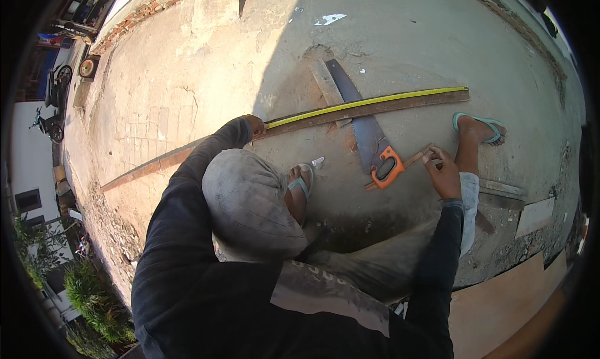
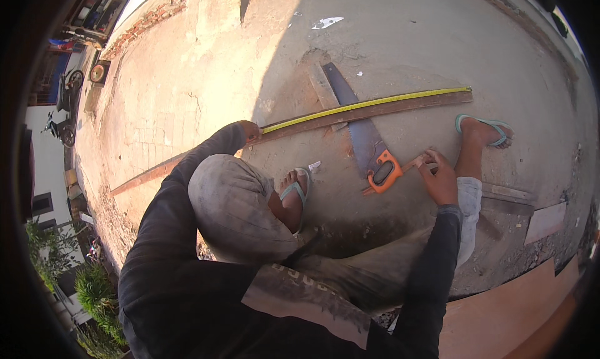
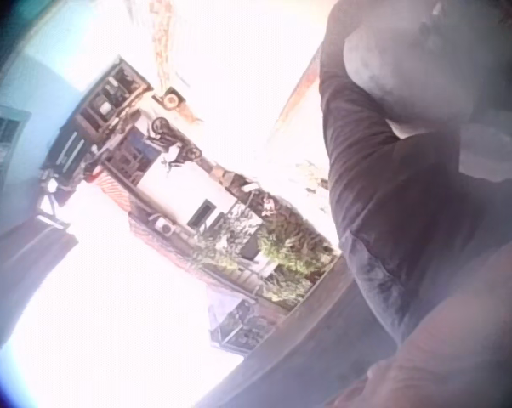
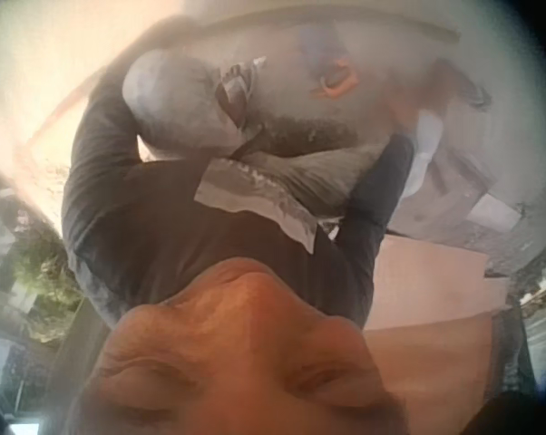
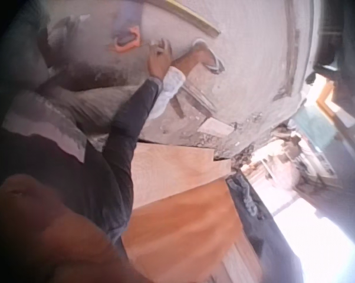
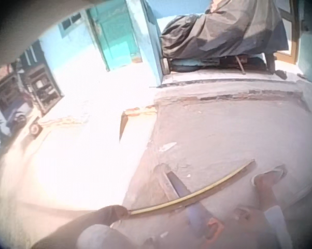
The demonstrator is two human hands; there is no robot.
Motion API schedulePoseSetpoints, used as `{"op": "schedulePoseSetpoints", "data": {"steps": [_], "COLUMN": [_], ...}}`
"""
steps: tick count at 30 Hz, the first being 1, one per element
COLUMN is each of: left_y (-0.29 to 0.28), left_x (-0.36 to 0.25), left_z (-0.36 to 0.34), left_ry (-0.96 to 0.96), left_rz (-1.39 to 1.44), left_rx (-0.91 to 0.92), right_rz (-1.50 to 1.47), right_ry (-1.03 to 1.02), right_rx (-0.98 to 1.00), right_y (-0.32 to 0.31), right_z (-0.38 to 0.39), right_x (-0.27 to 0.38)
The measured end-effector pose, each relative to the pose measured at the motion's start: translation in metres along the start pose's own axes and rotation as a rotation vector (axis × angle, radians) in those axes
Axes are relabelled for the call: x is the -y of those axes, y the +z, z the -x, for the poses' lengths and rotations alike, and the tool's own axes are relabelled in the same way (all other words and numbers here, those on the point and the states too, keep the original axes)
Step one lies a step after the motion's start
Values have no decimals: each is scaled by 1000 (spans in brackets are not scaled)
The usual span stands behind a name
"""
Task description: The person saws several pieces of wood while sitting on the ground, then measures a long wooden strip with a measuring tape and saws it into smaller sections.
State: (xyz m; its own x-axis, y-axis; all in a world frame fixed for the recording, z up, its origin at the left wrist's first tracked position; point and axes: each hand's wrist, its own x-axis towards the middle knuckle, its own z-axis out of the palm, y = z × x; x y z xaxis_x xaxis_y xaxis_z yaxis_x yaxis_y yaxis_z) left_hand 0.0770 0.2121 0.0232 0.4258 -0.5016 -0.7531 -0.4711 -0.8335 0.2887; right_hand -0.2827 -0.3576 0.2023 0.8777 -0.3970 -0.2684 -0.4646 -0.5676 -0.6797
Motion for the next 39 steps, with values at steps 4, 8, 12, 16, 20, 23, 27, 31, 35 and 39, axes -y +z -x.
{"op": "schedulePoseSetpoints", "data": {"steps": [4,8,12,16,20,23,27,31,35,39], "left_y": [14,23,33,-23,-16,-13,-27,-32,-28,-22], "left_x": [9,-2,10,-78,-58,-56,-70,-73,-69,-64], "left_z": [-10,-22,-1,36,46,42,50,52,49,43], "left_ry": [344,168,-271,-577,-681,-666,-689,-691,-670,-682], "left_rz": [-398,-539,-290,-34,123,100,126,112,120,96], "left_rx": [-78,-24,6,20,-68,-80,-38,-17,-11,-34], "right_rz": [64,130,163,144,97,139,199,285,270,363], "right_ry": [47,124,82,26,-215,-333,-347,-419,-396,-257], "right_rx": [50,126,234,182,106,-30,-99,-113,88,376], "right_y": [8,25,58,87,166,214,254,273,277,280], "right_z": [-4,-15,-40,-35,-77,-104,-125,-157,-182,-199], "right_x": [-1,-17,-22,2,52,91,117,122,126,139]}}
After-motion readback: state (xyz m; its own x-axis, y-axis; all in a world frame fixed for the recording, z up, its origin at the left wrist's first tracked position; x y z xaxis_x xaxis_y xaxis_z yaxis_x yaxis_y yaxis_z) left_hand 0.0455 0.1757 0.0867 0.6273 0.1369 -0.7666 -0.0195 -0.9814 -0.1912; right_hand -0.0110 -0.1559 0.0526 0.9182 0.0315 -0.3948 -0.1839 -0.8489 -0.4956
